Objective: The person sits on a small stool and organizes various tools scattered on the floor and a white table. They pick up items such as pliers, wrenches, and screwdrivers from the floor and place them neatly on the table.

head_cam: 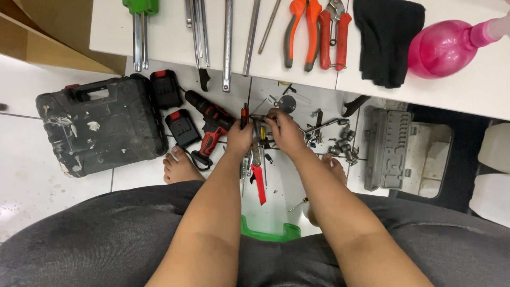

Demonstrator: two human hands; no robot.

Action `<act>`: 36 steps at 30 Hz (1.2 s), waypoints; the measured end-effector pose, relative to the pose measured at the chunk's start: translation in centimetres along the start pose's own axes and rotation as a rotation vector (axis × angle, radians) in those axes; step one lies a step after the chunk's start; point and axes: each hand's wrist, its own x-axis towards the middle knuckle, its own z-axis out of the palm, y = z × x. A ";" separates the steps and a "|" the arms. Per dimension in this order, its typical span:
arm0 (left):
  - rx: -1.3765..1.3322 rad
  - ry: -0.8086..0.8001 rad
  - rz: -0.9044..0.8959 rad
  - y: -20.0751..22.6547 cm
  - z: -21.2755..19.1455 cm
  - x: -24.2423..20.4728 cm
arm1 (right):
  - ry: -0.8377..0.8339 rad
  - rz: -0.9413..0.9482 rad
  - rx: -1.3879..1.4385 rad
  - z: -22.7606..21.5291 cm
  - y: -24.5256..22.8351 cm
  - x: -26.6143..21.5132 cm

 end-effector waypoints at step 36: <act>0.012 -0.371 -0.045 -3.6 0.1 0.3 | -0.211 0.610 1.053 0.9 -0.8 -4.4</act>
